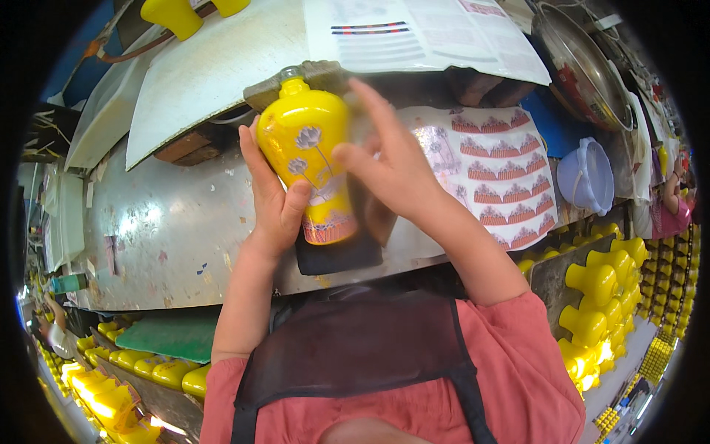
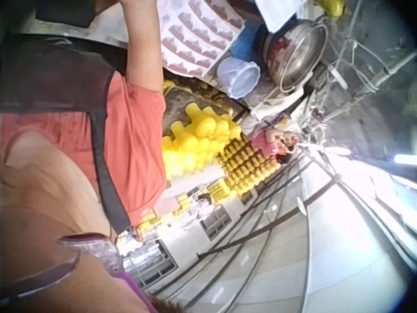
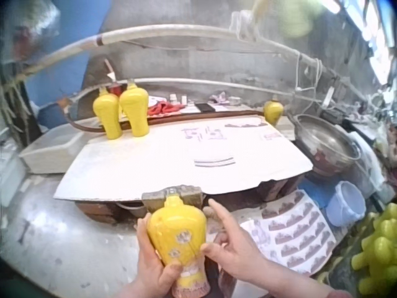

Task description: The person applies a label to a yellow plastic bottle, smoothing it around the body and neck. They then peel off a protective film from the bottle's cap and place the finished bottle on a nearby surface.

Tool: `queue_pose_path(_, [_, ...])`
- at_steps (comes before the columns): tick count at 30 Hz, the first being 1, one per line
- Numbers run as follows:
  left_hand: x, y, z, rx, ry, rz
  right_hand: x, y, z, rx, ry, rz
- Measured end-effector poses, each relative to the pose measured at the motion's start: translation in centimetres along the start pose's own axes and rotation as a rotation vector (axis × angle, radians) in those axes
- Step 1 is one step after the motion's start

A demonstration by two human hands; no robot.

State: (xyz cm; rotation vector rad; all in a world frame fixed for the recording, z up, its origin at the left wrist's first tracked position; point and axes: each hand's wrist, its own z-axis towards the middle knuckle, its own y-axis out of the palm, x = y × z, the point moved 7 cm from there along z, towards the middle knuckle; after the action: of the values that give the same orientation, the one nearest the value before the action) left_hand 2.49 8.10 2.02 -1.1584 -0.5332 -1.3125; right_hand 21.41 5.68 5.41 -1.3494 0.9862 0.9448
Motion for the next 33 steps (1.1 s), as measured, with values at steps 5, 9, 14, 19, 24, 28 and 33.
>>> queue_pose_path(5, [1.4, 0.0, -0.1, -0.013, 0.003, 0.143, -6.6, -0.3, 0.1, 0.101, -0.639, -0.394])
queue_pose_path(9, [2.2, 0.0, 0.0, -0.05, 0.034, 0.243, -8.0, 1.5, 1.0, 0.002, -0.727, -0.739])
queue_pose_path(14, [2.2, 0.2, 0.0, -0.069, 0.06, 0.224, -8.3, 2.2, 1.7, -0.02, -0.712, -0.845])
queue_pose_path(19, [2.2, 0.2, -0.2, -0.067, 0.104, 0.255, -8.2, 2.1, 1.9, -0.063, -0.635, -0.837])
queue_pose_path(24, [2.2, 0.1, -0.2, -0.066, 0.106, 0.315, -8.8, 1.6, 2.0, -0.104, -0.678, -0.761])
queue_pose_path(28, [2.1, 0.2, -0.2, -0.058, 0.109, 0.308, -7.9, 1.5, 2.4, -0.137, -0.634, -0.716])
queue_pose_path(33, [2.1, 0.0, -0.1, -0.049, 0.115, 0.311, -3.9, -2.0, 5.7, -0.029, -0.018, -0.181])
